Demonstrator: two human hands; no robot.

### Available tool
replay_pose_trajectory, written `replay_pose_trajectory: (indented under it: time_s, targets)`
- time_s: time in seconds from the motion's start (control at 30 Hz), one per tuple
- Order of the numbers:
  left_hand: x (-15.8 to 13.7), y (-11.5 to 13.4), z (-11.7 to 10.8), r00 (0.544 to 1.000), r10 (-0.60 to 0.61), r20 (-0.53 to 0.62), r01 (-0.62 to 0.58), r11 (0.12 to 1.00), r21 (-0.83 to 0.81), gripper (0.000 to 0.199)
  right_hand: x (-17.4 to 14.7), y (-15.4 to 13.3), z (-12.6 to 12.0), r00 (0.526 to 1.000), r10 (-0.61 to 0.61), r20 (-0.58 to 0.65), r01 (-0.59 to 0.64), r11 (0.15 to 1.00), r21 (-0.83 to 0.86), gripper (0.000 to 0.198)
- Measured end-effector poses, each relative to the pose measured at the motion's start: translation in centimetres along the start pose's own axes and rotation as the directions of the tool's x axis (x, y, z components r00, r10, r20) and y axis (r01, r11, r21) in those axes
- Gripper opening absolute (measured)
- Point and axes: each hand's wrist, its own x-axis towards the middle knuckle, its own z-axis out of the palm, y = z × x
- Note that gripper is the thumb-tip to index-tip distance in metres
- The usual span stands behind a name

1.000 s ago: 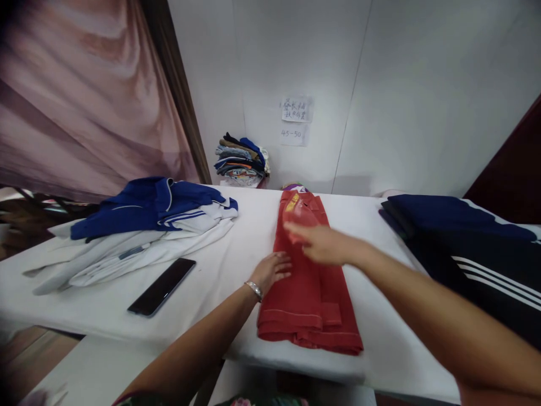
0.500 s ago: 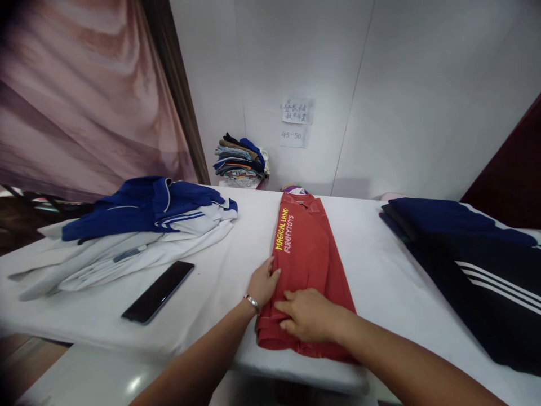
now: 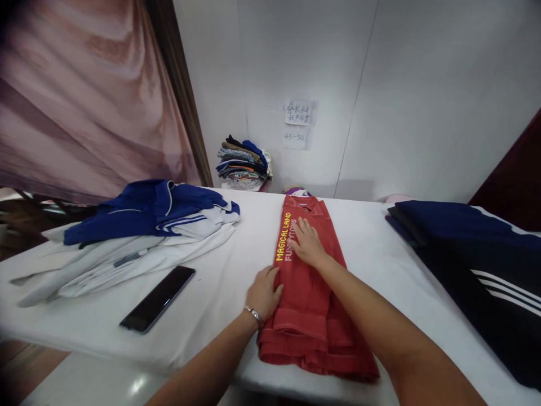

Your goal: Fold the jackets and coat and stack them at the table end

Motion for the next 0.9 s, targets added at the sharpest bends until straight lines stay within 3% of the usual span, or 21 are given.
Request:
replay_pose_trajectory:
  time_s: [0.17,0.23,0.3,0.43,0.57,0.63,0.73,0.9]
  targets:
    - [-0.1,0.3,-0.1,1.0,0.02,-0.002,-0.02,0.999,0.04,0.036,1.1,2.6,4.0,0.942,0.11,0.317,-0.091,0.993,-0.076,0.069]
    - [0.0,0.5,0.0,1.0,0.026,-0.004,-0.026,0.998,0.054,0.033,1.7,2.6,4.2,0.947,0.097,0.307,-0.074,0.994,-0.086,0.07]
    - [0.0,0.6,0.0,1.0,0.027,-0.006,-0.027,0.997,0.067,0.032,3.1,2.1,3.8,0.973,0.073,0.22,-0.054,0.994,-0.092,0.068]
    - [-0.1,0.6,0.0,1.0,0.025,0.01,-0.026,0.998,0.064,0.033,7.8,1.2,2.9,0.995,0.075,0.072,-0.067,0.992,-0.107,0.066]
    - [-0.2,0.5,0.1,1.0,0.011,0.022,-0.012,0.999,0.043,0.035,12.7,1.4,4.2,0.997,0.077,-0.032,-0.081,0.986,-0.146,0.066]
    - [-0.2,0.5,0.2,1.0,0.01,0.02,-0.011,0.999,0.032,0.037,14.3,1.9,5.9,0.991,0.116,0.07,-0.106,0.986,-0.132,0.069]
    - [-0.1,0.5,0.4,0.999,0.002,0.035,-0.003,1.0,0.024,0.039,15.3,2.8,8.5,0.944,0.151,0.292,-0.129,0.987,-0.096,0.074]
    - [0.2,0.3,0.5,0.997,-0.013,0.08,0.01,0.999,0.035,0.039,15.2,3.6,10.5,0.938,0.129,0.321,-0.124,0.992,-0.038,0.076]
